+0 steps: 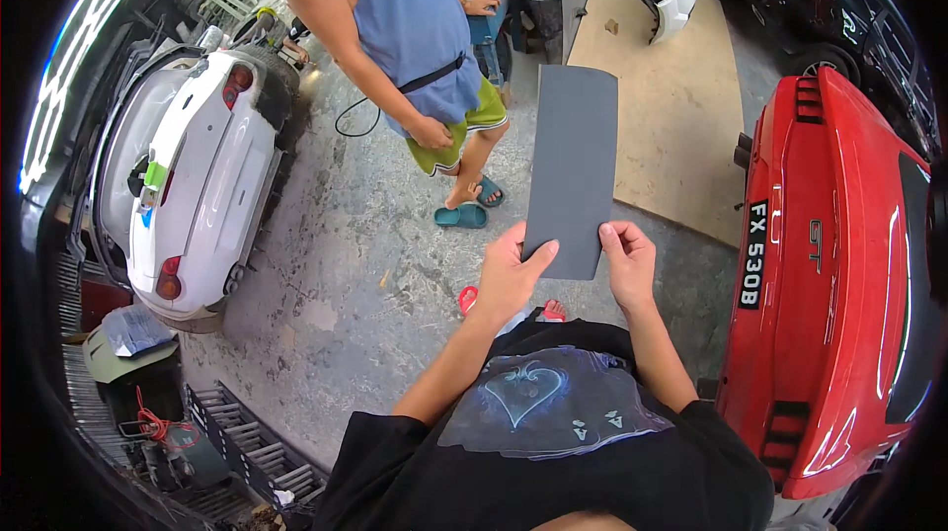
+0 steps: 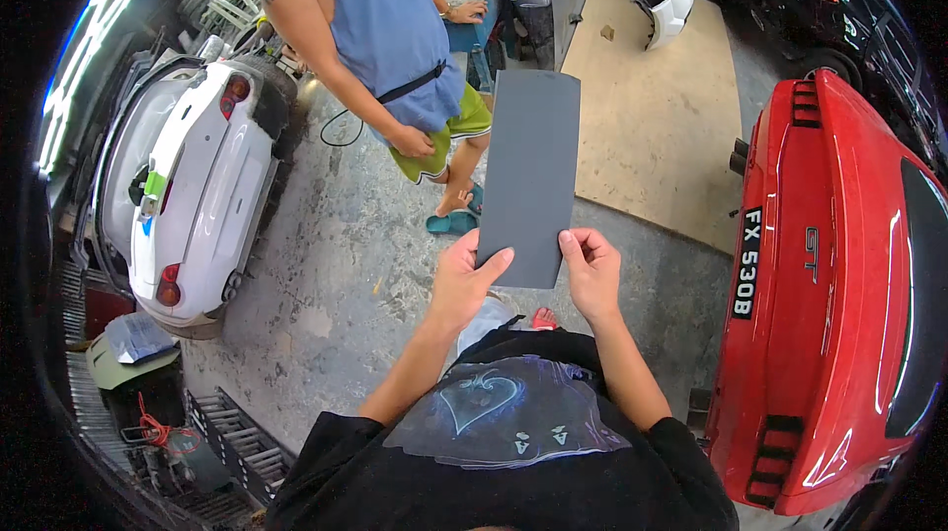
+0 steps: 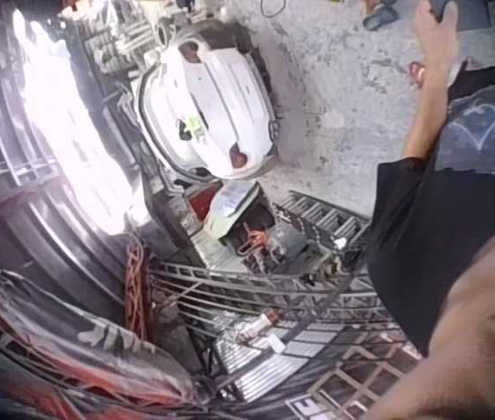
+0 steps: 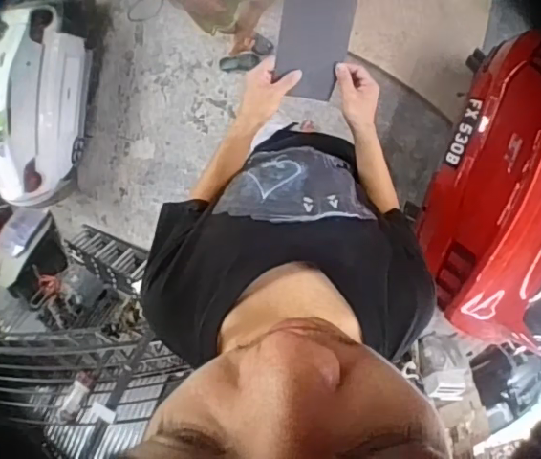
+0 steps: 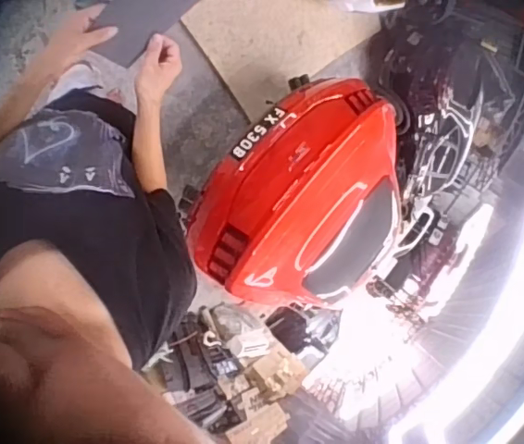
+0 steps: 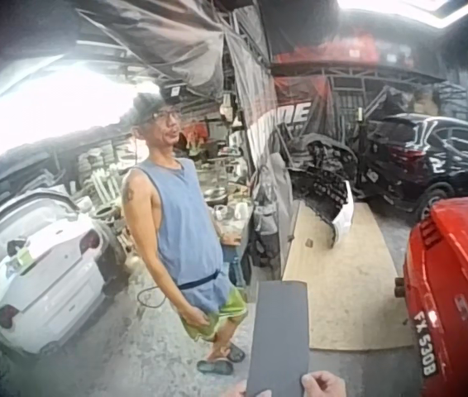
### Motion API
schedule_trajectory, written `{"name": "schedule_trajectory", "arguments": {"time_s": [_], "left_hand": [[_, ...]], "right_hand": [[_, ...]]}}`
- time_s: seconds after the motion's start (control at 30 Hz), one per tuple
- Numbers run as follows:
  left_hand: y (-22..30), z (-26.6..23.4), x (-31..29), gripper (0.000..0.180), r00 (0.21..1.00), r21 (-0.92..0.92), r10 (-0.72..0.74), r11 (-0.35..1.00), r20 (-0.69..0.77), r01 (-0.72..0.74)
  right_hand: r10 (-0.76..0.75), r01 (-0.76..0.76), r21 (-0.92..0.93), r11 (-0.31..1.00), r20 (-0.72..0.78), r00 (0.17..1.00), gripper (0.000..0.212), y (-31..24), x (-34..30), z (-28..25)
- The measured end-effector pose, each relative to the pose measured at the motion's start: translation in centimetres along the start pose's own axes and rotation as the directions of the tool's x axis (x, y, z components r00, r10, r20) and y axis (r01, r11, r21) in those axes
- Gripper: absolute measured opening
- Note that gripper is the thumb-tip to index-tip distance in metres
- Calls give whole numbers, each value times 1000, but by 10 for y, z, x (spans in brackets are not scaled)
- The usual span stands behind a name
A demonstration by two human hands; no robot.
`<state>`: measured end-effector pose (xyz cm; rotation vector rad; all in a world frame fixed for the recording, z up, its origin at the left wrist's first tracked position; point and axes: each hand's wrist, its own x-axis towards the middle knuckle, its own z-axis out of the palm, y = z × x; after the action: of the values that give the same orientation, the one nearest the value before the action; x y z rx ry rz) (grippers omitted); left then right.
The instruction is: The person holds and manipulates a grey rectangular sheet, folding it in half and inspecting it. They walk through the garage and place the folded sheet on a stack of cardboard boxes.
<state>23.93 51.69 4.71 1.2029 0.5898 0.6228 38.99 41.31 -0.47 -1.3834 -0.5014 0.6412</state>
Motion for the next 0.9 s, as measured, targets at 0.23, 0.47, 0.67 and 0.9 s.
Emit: {"name": "schedule_trajectory", "arguments": {"time_s": [0.23,0.47,0.67,0.9], "left_hand": [[-5,-4,-3,22,1000,-38,-23,999,11,23],[-8,-8,-4,23,1000,-81,-27,996,-2,27],[-2,-5,-7,24,1000,-64,-21,998,15,22],[-7,-3,-9,25,998,7,44,999,34,-45]], "right_hand": [[-5,5,32,999,12,1000,18,0,-2,0],[19,-21,10,1000,152,988,21,0,0,-8],[-23,27,-43,999,94,995,24,-4,-5,-1],[-87,87,-62,994,4,996,25,1,-8,2]]}}
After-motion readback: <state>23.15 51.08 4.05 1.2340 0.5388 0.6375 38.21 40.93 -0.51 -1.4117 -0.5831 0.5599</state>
